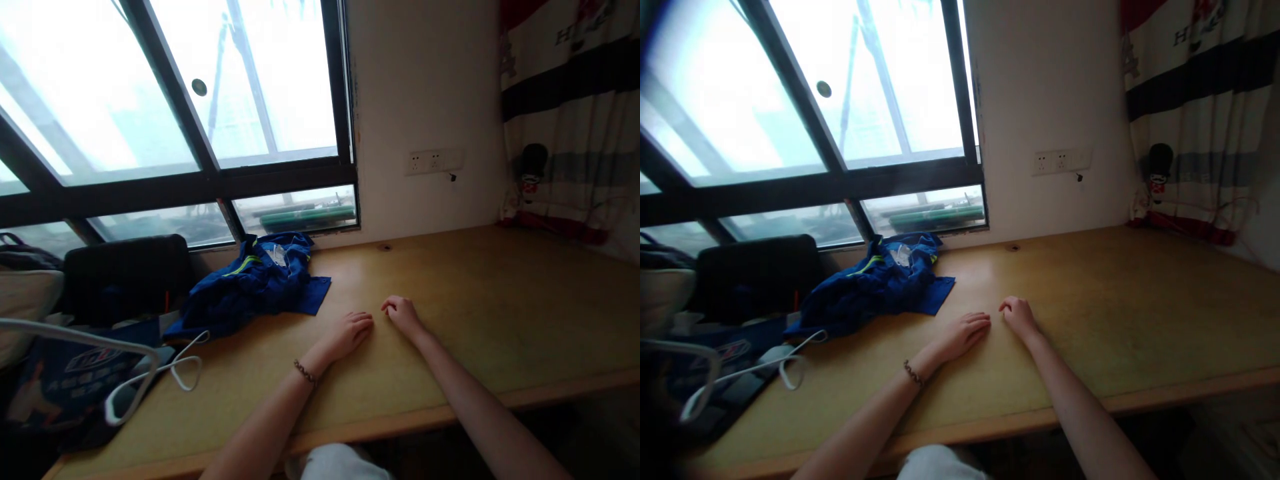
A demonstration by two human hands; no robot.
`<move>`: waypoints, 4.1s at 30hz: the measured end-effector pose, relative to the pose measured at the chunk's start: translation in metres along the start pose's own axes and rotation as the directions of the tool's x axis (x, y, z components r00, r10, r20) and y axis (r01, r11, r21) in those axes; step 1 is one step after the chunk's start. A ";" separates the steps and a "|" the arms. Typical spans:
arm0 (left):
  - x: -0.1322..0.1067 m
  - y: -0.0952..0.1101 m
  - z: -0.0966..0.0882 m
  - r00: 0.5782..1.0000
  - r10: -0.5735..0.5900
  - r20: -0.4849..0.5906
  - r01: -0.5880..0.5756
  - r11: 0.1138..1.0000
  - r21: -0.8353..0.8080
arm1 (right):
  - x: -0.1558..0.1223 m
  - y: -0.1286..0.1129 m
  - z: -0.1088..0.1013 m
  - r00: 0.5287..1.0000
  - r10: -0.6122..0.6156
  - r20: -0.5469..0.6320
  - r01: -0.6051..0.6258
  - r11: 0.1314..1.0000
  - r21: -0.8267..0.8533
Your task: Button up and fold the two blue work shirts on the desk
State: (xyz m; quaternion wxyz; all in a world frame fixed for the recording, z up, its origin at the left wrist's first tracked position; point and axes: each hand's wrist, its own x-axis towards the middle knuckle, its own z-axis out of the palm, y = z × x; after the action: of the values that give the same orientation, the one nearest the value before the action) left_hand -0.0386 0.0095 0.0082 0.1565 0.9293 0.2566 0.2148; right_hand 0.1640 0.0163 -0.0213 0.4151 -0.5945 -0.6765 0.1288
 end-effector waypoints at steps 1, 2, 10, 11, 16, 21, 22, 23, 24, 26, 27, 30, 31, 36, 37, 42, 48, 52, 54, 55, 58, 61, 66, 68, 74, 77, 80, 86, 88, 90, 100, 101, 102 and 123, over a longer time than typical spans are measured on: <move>-0.001 0.000 0.001 1.000 -0.015 0.004 0.015 0.999 -0.030 | -0.001 -0.001 0.000 1.000 -0.014 0.006 0.014 1.000 -0.002; -0.002 -0.001 0.001 0.999 -0.039 -0.003 0.038 0.998 -0.051 | -0.001 -0.002 0.000 1.000 -0.026 0.011 0.026 1.000 -0.005; -0.004 -0.003 -0.003 0.994 -0.105 0.002 0.104 0.982 -0.155 | -0.003 -0.003 0.002 0.998 -0.033 0.045 0.034 0.999 -0.027; -0.004 -0.003 -0.003 0.995 -0.105 0.001 0.103 0.981 -0.164 | -0.003 -0.002 0.002 0.999 -0.028 0.047 0.029 0.999 -0.024; -0.004 -0.003 -0.002 0.996 -0.093 -0.004 0.090 0.979 -0.185 | -0.004 -0.001 0.002 0.999 -0.004 0.047 0.005 1.000 -0.020; -0.005 -0.007 -0.001 0.996 -0.090 0.000 0.089 0.979 -0.181 | -0.004 0.000 0.004 0.999 -0.021 0.049 0.022 0.999 -0.026; -0.005 -0.008 -0.001 0.996 -0.087 0.001 0.086 0.980 -0.180 | -0.003 0.000 0.004 0.999 -0.015 0.050 0.017 0.999 -0.028; -0.005 -0.008 0.000 0.996 -0.084 0.000 0.083 0.980 -0.179 | -0.003 0.000 0.004 0.999 -0.012 0.051 0.014 0.999 -0.029; -0.005 -0.009 0.000 0.997 -0.082 0.000 0.081 0.980 -0.180 | -0.003 0.000 0.004 0.999 -0.014 0.049 0.015 0.999 -0.029; -0.005 -0.009 0.000 0.997 -0.082 -0.001 0.081 0.979 -0.185 | -0.003 0.001 0.004 0.999 -0.026 0.046 0.028 0.999 -0.028; -0.005 -0.009 0.000 0.997 -0.083 -0.002 0.081 0.979 -0.188 | -0.003 0.001 0.004 0.998 -0.032 0.044 0.034 0.999 -0.028; -0.005 -0.009 0.000 0.996 -0.087 0.000 0.085 0.977 -0.195 | -0.003 0.002 0.005 0.998 -0.034 0.044 0.035 0.999 -0.028; -0.005 -0.010 0.000 0.996 -0.088 0.000 0.086 0.977 -0.195 | -0.003 0.003 0.006 0.999 -0.034 0.043 0.035 0.999 -0.028; -0.006 -0.015 0.003 0.997 -0.076 0.003 0.075 0.980 -0.182 | -0.003 0.004 0.008 0.998 -0.016 0.058 0.018 0.999 -0.033; -0.006 -0.016 0.003 0.997 -0.071 0.002 0.070 0.982 -0.177 | -0.002 0.005 0.008 0.998 -0.014 0.059 0.016 0.999 -0.034; -0.006 -0.020 0.004 0.999 -0.047 0.002 0.047 0.985 -0.163 | -0.002 0.006 0.009 0.998 -0.015 0.056 0.017 0.999 -0.030; -0.007 -0.019 0.003 0.998 -0.056 0.006 0.056 0.984 -0.167 | -0.003 0.006 0.009 0.998 -0.008 0.064 0.009 1.000 -0.019; -0.007 -0.017 0.003 0.998 -0.056 0.008 0.057 0.983 -0.173 | -0.002 0.006 0.009 0.997 0.002 0.071 -0.001 1.000 -0.017; -0.006 -0.017 0.003 0.998 -0.054 0.009 0.055 0.983 -0.175 | -0.002 0.006 0.009 0.997 0.008 0.072 -0.007 1.000 -0.019; -0.006 -0.017 0.003 0.999 -0.053 0.010 0.054 0.983 -0.176 | -0.002 0.006 0.009 0.998 0.009 0.070 -0.008 1.000 -0.019; -0.006 -0.017 0.002 0.999 -0.051 0.010 0.052 0.983 -0.178 | -0.002 0.006 0.008 0.997 0.006 0.072 -0.004 1.000 -0.020; -0.006 -0.016 0.002 0.998 -0.056 0.013 0.057 0.981 -0.183 | -0.002 0.006 0.008 0.997 0.011 0.076 -0.009 1.000 -0.026; -0.006 -0.016 0.002 0.998 -0.056 0.014 0.058 0.980 -0.189 | -0.002 0.006 0.008 0.996 0.015 0.085 -0.013 1.000 -0.018; -0.006 -0.017 0.003 0.999 -0.051 0.010 0.052 0.981 -0.188 | -0.002 0.006 0.009 0.996 0.012 0.084 -0.011 1.000 -0.012; -0.006 -0.019 0.004 0.999 -0.040 0.003 0.040 0.980 -0.194 | -0.002 0.006 0.009 0.996 0.024 0.084 -0.023 1.000 -0.013; -0.007 -0.019 0.004 0.999 -0.044 0.006 0.044 0.980 -0.192 | -0.002 0.005 0.008 0.996 0.032 0.085 -0.030 0.999 -0.017; -0.007 -0.019 0.004 0.999 -0.048 0.006 0.048 0.980 -0.193 | -0.002 0.003 0.007 0.995 0.036 0.090 -0.034 0.999 -0.022; -0.006 -0.017 0.003 0.999 -0.053 0.005 0.053 0.982 -0.184 | -0.002 0.004 0.007 0.994 0.049 0.100 -0.045 0.998 -0.034; -0.006 -0.017 0.003 0.999 -0.053 0.009 0.053 0.982 -0.184 | -0.002 0.004 0.008 0.994 0.055 0.098 -0.051 0.998 -0.039; -0.006 -0.016 0.003 0.999 -0.052 0.010 0.053 0.982 -0.182 | -0.001 0.005 0.008 0.994 0.048 0.093 -0.045 0.998 -0.041; -0.007 -0.016 0.002 0.999 -0.044 0.009 0.045 0.983 -0.180 | -0.002 0.003 0.007 0.994 0.045 0.096 -0.041 0.998 -0.040; -0.007 -0.016 0.002 0.999 -0.049 0.010 0.050 0.983 -0.176 | -0.002 0.003 0.007 0.994 0.043 0.097 -0.040 0.999 -0.037; -0.007 -0.016 0.002 0.999 -0.052 0.011 0.053 0.983 -0.174 | -0.002 0.003 0.007 0.994 0.041 0.097 -0.038 0.999 -0.035; -0.028 -0.042 -0.047 0.570 -0.384 -0.726 0.728 0.645 0.231 | -0.002 0.005 0.008 0.994 0.034 0.103 -0.033 0.999 -0.013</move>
State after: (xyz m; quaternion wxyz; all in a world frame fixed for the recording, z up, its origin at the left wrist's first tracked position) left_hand -0.1001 0.0369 0.0231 -0.1258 0.6728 0.6303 0.3662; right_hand 0.1615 0.0184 -0.0308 0.3740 -0.6007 -0.6877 0.1627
